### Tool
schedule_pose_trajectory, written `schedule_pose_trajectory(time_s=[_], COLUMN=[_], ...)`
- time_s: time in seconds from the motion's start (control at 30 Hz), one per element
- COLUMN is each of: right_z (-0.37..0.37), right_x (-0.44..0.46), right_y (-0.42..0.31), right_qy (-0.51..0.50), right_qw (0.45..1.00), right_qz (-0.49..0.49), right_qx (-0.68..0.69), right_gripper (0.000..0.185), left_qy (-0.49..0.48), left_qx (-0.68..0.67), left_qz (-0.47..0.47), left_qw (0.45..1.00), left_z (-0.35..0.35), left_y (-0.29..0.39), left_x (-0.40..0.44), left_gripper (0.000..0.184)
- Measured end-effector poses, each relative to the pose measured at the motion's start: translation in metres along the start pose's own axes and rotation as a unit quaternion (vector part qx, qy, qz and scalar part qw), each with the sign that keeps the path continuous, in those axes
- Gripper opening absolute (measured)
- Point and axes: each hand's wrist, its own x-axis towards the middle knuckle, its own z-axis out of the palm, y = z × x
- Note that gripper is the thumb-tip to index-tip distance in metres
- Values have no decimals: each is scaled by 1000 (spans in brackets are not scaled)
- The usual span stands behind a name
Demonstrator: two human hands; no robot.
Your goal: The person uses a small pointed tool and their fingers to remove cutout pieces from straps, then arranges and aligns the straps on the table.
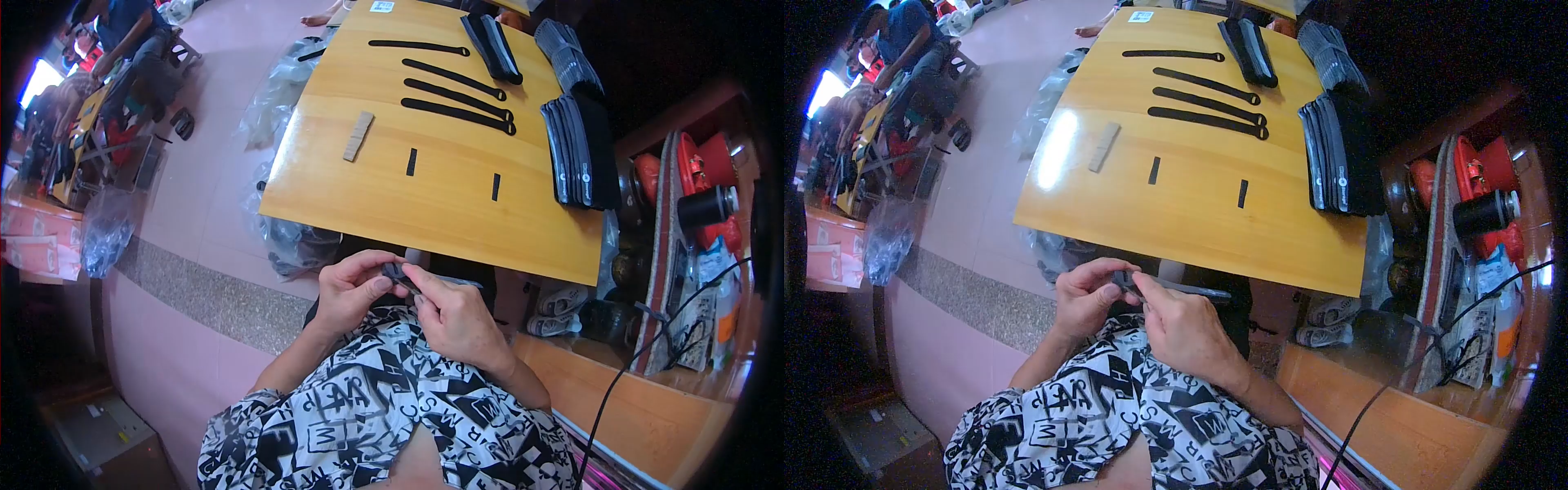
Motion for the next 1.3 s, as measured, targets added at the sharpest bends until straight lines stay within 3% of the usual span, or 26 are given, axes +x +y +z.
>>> schedule_pose_trajectory(time_s=[0.13, 0.23, 0.37, 0.67, 0.73, 0.87, 0.93, 1.07, 1.3], right_z=[4, 8, 13, 5, 10, 4, 7, 14, 20], right_x=[-1, -2, -3, -3, -5, -2, -4, -7, -6], right_y=[2, 1, 0, 9, 9, 3, 7, 12, 6], right_qy=[0, -1, 1, -65, -41, -62, -43, -7, 1], right_qw=[1000, 1000, 998, 982, 988, 976, 985, 999, 996], right_qz=[-1, 11, 30, 116, 89, 123, 85, 23, 20], right_qx=[-2, 19, 46, 137, 117, 166, 146, 21, -84], right_gripper=[39, 41, 42, 44, 45, 47, 49, 53, 52], left_qy=[6, 17, 32, 1, 1, 10, 16, 20, 43], left_qx=[36, 141, 157, 283, 311, 253, 199, 248, 335], left_qz=[28, 64, 98, 165, 177, 198, 184, 161, 175], left_qw=[999, 988, 982, 945, 934, 947, 962, 955, 925], left_z=[0, 6, 8, 6, 5, 7, 7, 8, 9], left_y=[-1, 5, 3, 1, 0, -1, -4, -2, 2], left_x=[-2, -4, -5, -4, -3, 0, -1, -3, -1], left_gripper=[32, 26, 25, 25, 25, 25, 25, 25, 24])
